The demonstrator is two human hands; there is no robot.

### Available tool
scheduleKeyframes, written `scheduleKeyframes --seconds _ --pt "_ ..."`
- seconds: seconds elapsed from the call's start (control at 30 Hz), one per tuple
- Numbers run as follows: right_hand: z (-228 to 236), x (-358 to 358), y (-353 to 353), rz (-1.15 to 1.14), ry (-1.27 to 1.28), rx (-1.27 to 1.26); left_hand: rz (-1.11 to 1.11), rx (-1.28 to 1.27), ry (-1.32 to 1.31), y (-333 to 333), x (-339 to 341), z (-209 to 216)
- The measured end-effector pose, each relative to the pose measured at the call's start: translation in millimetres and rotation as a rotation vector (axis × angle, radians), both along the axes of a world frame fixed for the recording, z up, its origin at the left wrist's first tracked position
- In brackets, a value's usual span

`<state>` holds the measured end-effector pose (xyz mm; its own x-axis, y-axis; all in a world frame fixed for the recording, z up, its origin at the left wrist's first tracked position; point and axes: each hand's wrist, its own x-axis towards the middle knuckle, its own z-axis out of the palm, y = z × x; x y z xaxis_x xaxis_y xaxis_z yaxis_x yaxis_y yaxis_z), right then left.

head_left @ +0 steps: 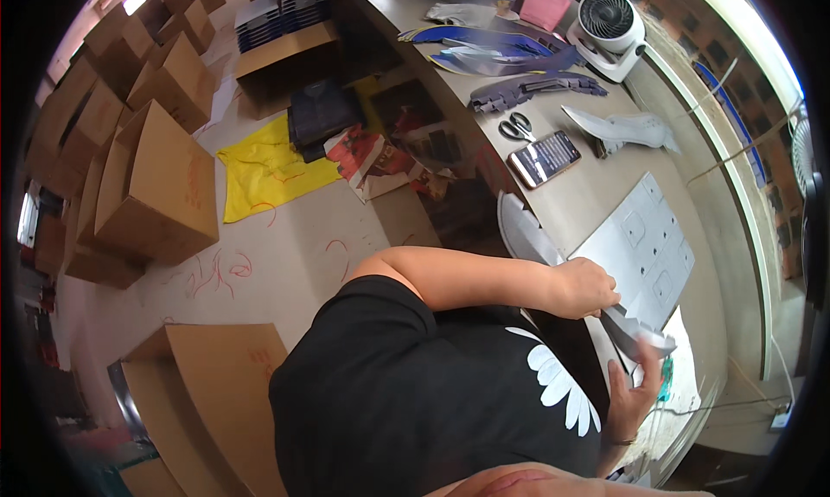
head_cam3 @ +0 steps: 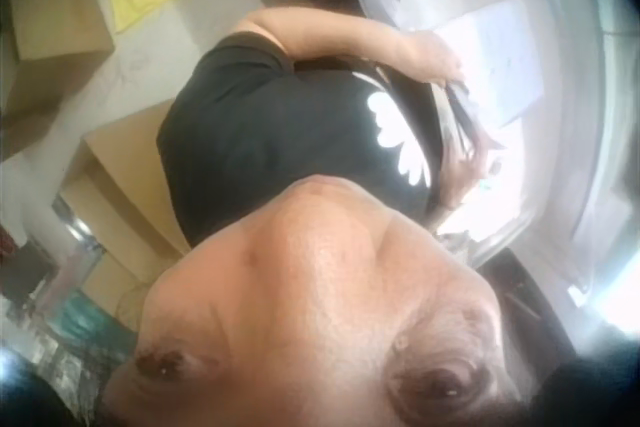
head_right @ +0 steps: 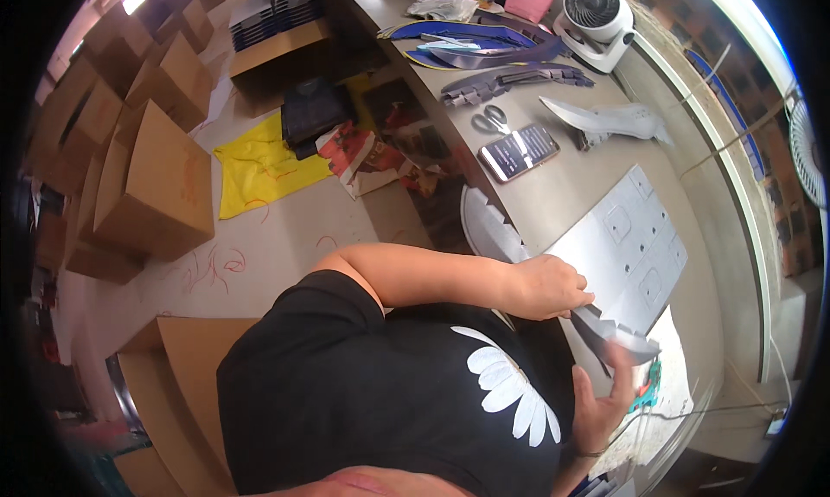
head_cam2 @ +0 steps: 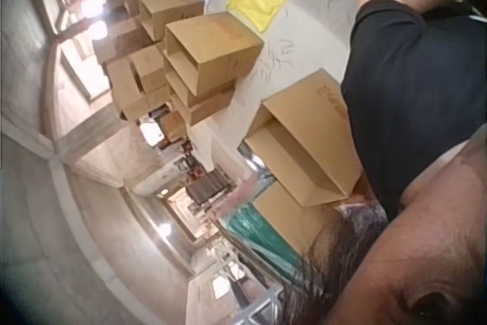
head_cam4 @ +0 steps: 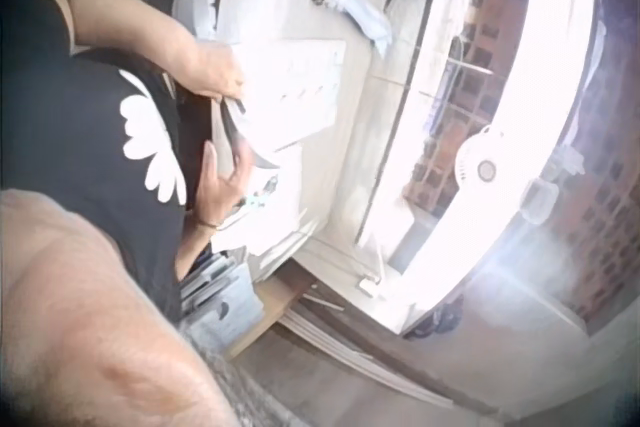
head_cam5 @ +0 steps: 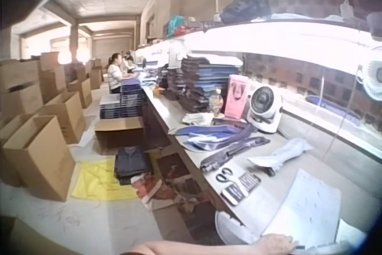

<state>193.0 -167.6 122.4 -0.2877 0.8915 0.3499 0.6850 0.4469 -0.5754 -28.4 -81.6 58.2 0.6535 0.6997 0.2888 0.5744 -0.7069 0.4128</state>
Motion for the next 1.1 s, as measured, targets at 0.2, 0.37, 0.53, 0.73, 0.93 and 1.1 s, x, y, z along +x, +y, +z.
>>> scheduleKeyframes --seconds 0.2,0.37,0.53,0.73,0.93,1.1 --pt "-9.6 9.9 12.6 0.07 -0.486 -0.099 -0.225 -0.02 -0.02 -23.3 1.2 11.1" --pt "-20.7 8.1 10.8 0.042 -0.464 -0.063 -0.237 0.036 0.018 -26.7 -19.6 11.5" --pt "-17.1 12.4 -1.8 -0.066 -0.449 -0.188 -0.208 0.079 -0.031 -25.7 -44.7 0.6" --pt "-3.8 12.8 -7.5 0.074 -0.372 -0.226 -0.209 0.076 -0.137 -32.5 -51.6 -4.7" --pt "-8.7 8.5 -17.3 0.109 -0.534 -0.162 -0.324 0.057 -0.074 -29.9 -46.9 0.9" --pt "-18.0 -6.1 -7.5 0.133 -0.663 -0.105 -0.429 -0.104 0.006 -25.2 3.7 6.5"
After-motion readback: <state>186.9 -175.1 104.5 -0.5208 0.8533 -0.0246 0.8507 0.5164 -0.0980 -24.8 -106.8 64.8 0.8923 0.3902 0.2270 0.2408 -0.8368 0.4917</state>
